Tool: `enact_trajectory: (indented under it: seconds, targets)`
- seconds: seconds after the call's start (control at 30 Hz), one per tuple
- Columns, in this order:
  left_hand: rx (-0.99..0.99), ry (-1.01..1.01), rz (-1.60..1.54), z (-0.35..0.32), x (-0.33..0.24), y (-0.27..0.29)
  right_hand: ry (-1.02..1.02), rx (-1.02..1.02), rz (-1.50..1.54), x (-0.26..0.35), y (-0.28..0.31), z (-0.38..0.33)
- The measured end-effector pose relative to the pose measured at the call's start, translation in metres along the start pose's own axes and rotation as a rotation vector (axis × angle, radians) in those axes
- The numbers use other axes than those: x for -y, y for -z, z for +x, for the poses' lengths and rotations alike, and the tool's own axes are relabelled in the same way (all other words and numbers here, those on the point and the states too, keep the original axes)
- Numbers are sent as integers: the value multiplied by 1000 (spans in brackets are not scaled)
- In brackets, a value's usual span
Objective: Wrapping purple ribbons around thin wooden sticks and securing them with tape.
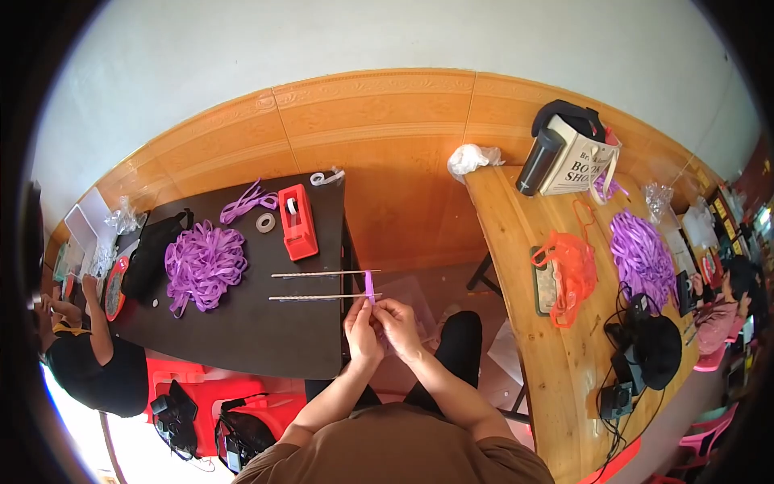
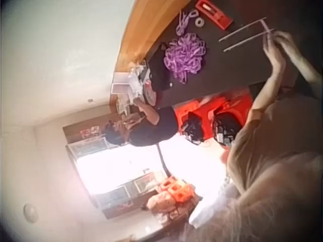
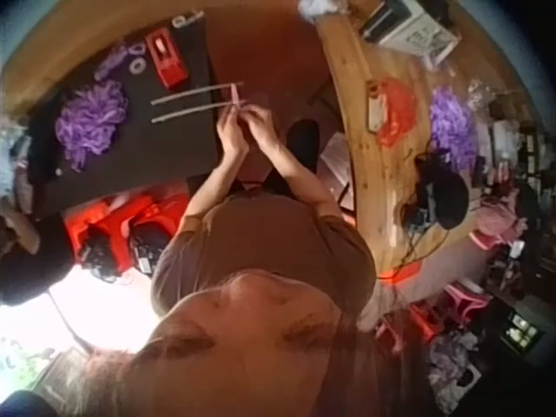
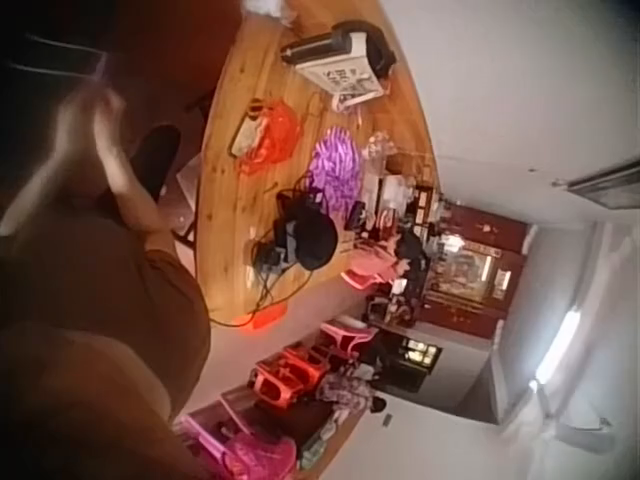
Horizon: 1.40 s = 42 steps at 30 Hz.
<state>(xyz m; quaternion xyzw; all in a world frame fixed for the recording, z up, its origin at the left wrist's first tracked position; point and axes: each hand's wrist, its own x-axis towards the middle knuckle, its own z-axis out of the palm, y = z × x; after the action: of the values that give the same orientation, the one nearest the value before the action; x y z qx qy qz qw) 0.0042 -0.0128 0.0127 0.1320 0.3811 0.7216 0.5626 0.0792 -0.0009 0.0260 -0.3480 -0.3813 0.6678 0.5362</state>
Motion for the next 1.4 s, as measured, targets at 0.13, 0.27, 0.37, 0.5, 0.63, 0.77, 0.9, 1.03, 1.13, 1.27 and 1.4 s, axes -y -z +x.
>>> enact_trajectory:
  seconds: [0.13, 0.27, 0.37, 0.5, 0.63, 0.77, 0.9, 1.03, 1.13, 1.27, 1.4]
  targets:
    - [-28, 61, -44, -14, -24, -22, -68, -8, -14, 7, -2, 1]
    - [-94, 106, -40, -18, -32, -25, -95, -21, 24, 8, -7, 1]
    - [-86, 220, -119, -19, -50, -35, -110, -23, 45, 16, -11, 1]
    - [-32, 350, -150, -14, -56, -28, -143, -20, 53, 21, -11, 0]
    - [69, 436, -134, -12, -72, -25, -59, 5, -66, 43, -5, -3]
    - [9, 582, -160, -13, -91, -38, 118, -175, -168, 65, 7, 15]
    - [68, 644, -265, -10, -97, -31, 95, 25, -257, 94, -17, 42]
    - [70, 633, -323, -11, -96, -29, -19, 267, -379, 88, -58, 95]
    - [40, 622, -351, -11, -93, -35, -17, 276, -454, 71, -87, 142]
    - [-2, 614, -343, -13, -91, -34, -95, 251, -614, 58, -122, 175]
    - [62, 591, -379, -12, -88, -29, -89, 125, -498, 34, -145, 191]
